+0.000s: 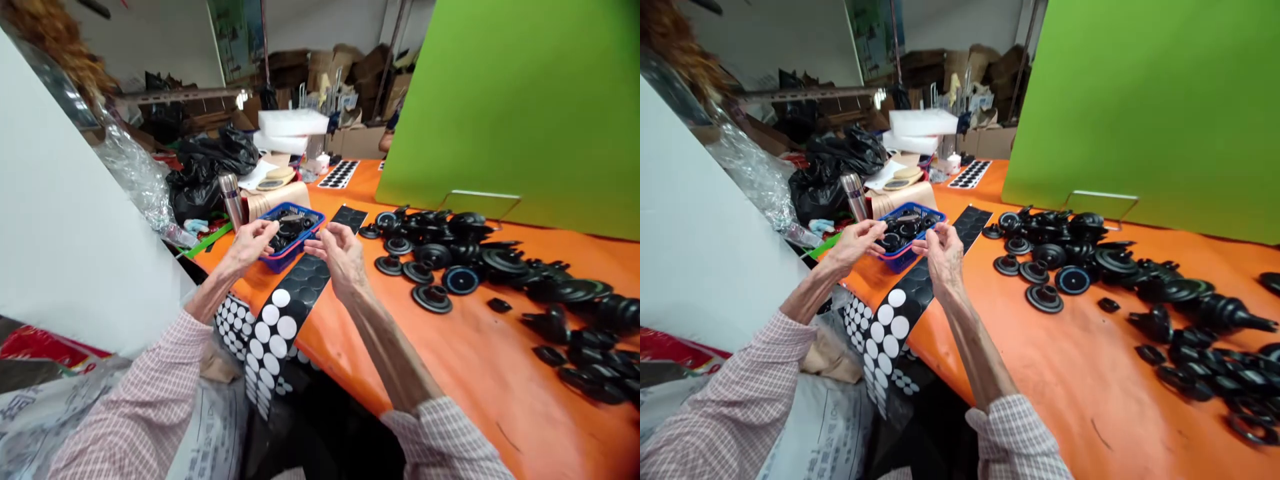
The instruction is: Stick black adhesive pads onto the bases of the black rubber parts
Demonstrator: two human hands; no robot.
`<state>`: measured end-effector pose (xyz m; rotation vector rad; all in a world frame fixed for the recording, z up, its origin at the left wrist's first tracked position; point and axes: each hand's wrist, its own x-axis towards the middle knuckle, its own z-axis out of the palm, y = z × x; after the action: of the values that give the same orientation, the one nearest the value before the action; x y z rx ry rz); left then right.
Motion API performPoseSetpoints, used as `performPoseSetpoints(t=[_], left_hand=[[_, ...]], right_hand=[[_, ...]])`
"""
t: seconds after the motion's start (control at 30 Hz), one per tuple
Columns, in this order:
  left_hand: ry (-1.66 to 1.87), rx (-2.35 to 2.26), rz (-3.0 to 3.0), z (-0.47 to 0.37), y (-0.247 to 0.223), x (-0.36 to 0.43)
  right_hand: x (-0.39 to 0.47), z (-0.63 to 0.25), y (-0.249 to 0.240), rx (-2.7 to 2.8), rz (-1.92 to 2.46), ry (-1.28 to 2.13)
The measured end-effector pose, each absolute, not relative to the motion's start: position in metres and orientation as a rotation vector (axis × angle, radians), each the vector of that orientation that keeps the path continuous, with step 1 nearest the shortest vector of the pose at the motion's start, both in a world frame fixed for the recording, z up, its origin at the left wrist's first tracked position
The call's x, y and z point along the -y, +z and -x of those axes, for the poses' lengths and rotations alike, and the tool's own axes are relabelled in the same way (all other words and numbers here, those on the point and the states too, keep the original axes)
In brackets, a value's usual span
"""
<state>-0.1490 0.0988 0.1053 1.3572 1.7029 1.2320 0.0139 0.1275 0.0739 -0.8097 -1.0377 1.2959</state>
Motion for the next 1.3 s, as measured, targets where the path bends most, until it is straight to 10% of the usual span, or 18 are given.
performPoseSetpoints(t=[0.33,0.97,1.3], left_hand=[[0.738,-1.756,-1.175,0.148,0.003,-0.042],[0.846,-1.1,-0.933,0.125,0.016,-0.041],[0.988,-1.863,-1.449,0.119,0.033,-0.021]], right_hand=[[-0.009,-0.028,-0.054,1.558,1.156,0.881],[-0.012,-0.032,-0.043,1.458,1.263,0.702],[0.007,-0.057,-0.03,1.391,1.296,0.643]])
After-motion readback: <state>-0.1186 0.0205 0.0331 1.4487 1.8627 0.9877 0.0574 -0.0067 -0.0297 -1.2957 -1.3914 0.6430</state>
